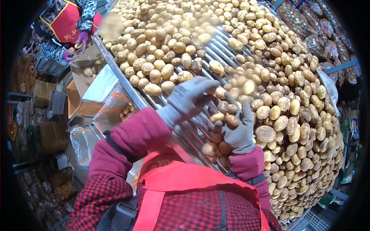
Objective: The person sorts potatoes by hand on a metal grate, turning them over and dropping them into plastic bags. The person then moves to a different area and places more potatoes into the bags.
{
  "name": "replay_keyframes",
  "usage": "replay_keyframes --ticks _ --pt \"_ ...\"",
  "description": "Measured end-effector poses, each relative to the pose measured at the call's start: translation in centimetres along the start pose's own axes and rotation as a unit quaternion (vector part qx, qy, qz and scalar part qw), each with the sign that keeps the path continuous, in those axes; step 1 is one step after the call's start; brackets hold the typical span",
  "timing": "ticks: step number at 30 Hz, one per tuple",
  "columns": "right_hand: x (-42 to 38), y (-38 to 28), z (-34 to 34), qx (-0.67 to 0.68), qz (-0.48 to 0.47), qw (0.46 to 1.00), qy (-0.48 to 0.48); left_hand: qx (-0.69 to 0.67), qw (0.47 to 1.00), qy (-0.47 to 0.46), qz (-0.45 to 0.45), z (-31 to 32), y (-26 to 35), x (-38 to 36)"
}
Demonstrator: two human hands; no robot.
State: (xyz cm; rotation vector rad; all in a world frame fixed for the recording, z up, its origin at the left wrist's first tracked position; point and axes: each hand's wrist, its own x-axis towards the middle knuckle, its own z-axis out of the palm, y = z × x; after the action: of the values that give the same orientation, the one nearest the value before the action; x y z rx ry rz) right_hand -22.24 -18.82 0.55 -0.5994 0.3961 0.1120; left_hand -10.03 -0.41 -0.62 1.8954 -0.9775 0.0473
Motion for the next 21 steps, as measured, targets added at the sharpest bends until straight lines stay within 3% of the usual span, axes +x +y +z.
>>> replay_keyframes --ticks 1,2,4,5,6,8,9,10,12,13,14,15,16,17,18,19,21 --pt "0.8 1.1 -2.8 -0.018 -0.007 0.993 -0.116 0.002 1.000 -0.002 0.029 0.0 1.6 0.4" --pt "0.4 2.1 0.4 -0.120 -0.098 0.988 -0.021 0.003 0.998 -0.003 0.058 0.1 2.7 0.6" --pt "2.0 3.1 -0.2 -0.200 -0.134 0.968 -0.070 0.038 0.992 -0.020 0.119 0.4 3.5 0.7" --pt "1.2 2.1 2.0 0.036 0.044 0.993 0.105 0.075 0.989 -0.021 0.127 -0.4 3.7 0.3" --pt "1.4 2.0 1.2 0.037 0.044 0.993 0.105 0.091 0.987 -0.004 0.134 -1.2 3.3 0.3" --pt "1.7 1.8 -1.4 0.058 0.036 0.997 -0.029 0.152 0.984 0.029 0.085 -2.9 0.2 -0.2" --pt "1.5 1.2 0.6 0.033 0.030 0.998 0.041 0.260 0.965 0.017 0.039 -3.9 -0.9 -0.4" --pt "1.5 1.1 0.5 0.034 0.029 0.998 0.038 0.366 0.931 0.008 -0.007 -4.8 -2.1 -0.6" --pt "1.7 1.2 0.0 0.042 0.022 0.998 0.030 0.449 0.890 -0.072 -0.033 -5.9 -6.5 -1.5" --pt "1.9 1.7 0.0 0.023 0.006 0.999 0.042 0.486 0.858 -0.144 -0.086 -6.0 -7.0 -1.4" --pt "2.0 1.8 -1.0 0.072 0.021 0.997 -0.001 0.450 0.873 -0.144 -0.121 -5.5 -8.1 -1.3" --pt "2.0 2.2 -1.5 0.060 0.008 0.998 0.024 0.495 0.855 -0.136 -0.077 -4.9 -9.0 -0.8" --pt "2.1 2.6 -1.4 0.048 -0.008 0.998 0.035 0.505 0.843 -0.162 -0.089 -3.6 -12.5 -0.7" --pt "1.6 3.4 -0.7 -0.132 -0.125 0.983 0.008 0.589 0.796 -0.121 -0.073 -2.5 -12.7 -0.8" --pt "1.4 4.1 -0.2 -0.298 -0.253 0.920 -0.017 0.563 0.789 -0.204 -0.133 -3.1 -10.4 0.7" --pt "1.8 3.8 -0.8 -0.166 -0.177 0.970 -0.026 0.590 0.774 -0.192 -0.127 -3.0 -10.3 0.6" --pt "2.0 2.7 -0.8 0.021 -0.032 0.999 0.006 0.561 0.794 -0.194 -0.135 -3.4 -9.8 0.6"
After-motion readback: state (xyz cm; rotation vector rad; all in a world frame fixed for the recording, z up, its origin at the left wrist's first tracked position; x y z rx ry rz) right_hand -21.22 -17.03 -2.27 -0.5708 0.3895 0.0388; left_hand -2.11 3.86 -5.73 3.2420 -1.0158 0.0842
